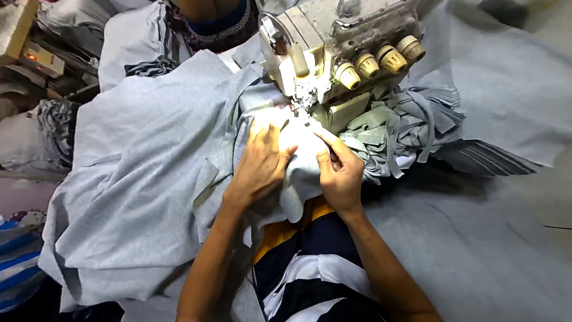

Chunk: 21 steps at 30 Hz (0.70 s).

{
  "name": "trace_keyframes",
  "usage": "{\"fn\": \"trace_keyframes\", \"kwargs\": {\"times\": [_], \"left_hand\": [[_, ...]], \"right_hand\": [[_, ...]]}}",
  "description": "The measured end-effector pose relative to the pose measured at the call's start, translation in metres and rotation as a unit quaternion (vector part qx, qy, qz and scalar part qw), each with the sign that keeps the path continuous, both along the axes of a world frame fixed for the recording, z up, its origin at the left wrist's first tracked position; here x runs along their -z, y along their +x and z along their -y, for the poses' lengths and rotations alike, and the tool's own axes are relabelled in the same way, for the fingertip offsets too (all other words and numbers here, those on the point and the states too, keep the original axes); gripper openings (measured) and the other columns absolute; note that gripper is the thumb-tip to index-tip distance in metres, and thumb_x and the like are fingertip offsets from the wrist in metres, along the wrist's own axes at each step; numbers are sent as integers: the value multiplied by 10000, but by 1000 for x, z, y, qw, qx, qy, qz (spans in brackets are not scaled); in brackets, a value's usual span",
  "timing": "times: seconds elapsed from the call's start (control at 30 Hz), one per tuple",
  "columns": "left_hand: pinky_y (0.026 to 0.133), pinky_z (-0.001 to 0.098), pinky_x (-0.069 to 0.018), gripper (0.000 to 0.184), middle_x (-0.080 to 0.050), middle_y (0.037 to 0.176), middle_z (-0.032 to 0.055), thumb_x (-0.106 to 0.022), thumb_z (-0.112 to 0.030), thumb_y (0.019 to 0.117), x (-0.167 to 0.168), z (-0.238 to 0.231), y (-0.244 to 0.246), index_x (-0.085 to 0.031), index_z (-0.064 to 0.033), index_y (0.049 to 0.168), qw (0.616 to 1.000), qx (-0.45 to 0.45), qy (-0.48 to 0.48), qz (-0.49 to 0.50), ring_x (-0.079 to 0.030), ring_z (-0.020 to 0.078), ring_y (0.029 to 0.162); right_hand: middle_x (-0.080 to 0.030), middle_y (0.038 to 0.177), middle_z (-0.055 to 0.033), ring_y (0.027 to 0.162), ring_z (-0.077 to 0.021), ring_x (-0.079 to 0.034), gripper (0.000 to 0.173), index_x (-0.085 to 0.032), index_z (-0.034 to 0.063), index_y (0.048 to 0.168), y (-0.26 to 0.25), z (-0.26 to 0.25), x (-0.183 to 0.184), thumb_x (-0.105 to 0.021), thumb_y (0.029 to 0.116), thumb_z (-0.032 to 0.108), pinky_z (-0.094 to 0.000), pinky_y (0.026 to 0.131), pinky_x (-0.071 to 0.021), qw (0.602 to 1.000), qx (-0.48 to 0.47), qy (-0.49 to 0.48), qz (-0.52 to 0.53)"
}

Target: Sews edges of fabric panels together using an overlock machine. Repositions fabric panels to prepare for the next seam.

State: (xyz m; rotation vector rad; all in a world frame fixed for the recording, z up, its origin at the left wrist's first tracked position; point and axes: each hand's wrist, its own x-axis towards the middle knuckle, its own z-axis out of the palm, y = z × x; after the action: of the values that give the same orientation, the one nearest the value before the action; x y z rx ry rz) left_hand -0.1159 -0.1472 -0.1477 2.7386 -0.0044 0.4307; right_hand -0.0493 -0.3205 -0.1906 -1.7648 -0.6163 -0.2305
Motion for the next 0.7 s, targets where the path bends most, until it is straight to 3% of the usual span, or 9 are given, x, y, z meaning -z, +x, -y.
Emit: {"fn": "trace_keyframes", "kwargs": {"times": [0.07,0.13,0.2,0.27,0.37,0.5,0.6,0.67,0.7], "left_hand": [[1258,443,-240,552,-487,1551,97,-372,-382,1094,-12,-4,-5,-419,-47,1530,999,16,-35,-19,-377,243,1488],[1099,384,-457,387,-609,1376,99,-416,-207,1091,-33,-18,-14,-535,-53,1425,996,46,-78,-23,-575,199,1279],[1007,359,-550,309,-681,1235,98,-422,-9,1043,-53,-50,-24,-605,-11,1292,989,104,-103,-5,-663,165,1137],[978,390,-558,364,-705,1152,77,-427,79,925,-70,-86,-45,-659,-18,1189,989,132,-57,-34,-676,169,1079],[989,443,-507,408,-712,1177,-15,-476,29,861,-70,-136,-70,-757,-167,1083,974,162,17,-156,-635,190,1136],[1002,407,-486,202,-707,1117,-21,-602,-78,882,-52,-162,-74,-767,-170,953,971,184,-5,-153,-610,192,1138],[1072,436,-511,183,-727,1119,48,-566,-58,929,-67,-150,-62,-725,-75,1018,969,213,-95,-80,-659,217,1161],[1040,446,-538,170,-734,1072,48,-571,-176,1007,-82,-123,-43,-679,-59,1067,960,227,-162,-25,-688,195,1099],[992,398,-562,177,-720,1033,23,-575,-221,1031,-88,-103,-31,-636,-63,1081,956,226,-185,2,-694,145,1038]], "right_hand": [[-727,1163,-46,885,-55,-681,316,-674,69,1313,2,1,1,-541,1028,103,-246,758,-583,1000,-18,4,-12],[-719,1162,-39,901,-71,-692,327,-639,92,1339,4,3,2,-539,1028,112,-275,765,-597,999,-37,8,-31],[-711,1132,-42,871,-71,-681,328,-617,82,1345,4,7,4,-558,1023,100,-261,742,-589,998,-46,25,-38],[-704,1115,-45,860,-65,-675,308,-601,61,1328,3,11,4,-581,1022,86,-238,733,-584,997,-56,45,-40],[-694,1097,-45,858,-58,-670,286,-601,42,1299,1,17,6,-585,1014,64,-224,741,-584,994,-71,64,-50],[-696,1088,-43,865,-60,-668,263,-630,42,1273,0,20,8,-584,1015,63,-218,753,-584,992,-76,73,-66],[-720,1066,-36,931,-58,-689,193,-671,31,1181,-2,22,5,-582,1011,51,-213,815,-591,990,-89,80,-79],[-727,1032,-17,918,-60,-682,164,-704,47,1109,-4,26,1,-583,999,57,-214,800,-579,985,-111,87,-99],[-726,1035,-11,929,-65,-680,166,-711,57,1097,-5,30,-2,-573,1005,70,-220,803,-579,981,-129,87,-113]]}}
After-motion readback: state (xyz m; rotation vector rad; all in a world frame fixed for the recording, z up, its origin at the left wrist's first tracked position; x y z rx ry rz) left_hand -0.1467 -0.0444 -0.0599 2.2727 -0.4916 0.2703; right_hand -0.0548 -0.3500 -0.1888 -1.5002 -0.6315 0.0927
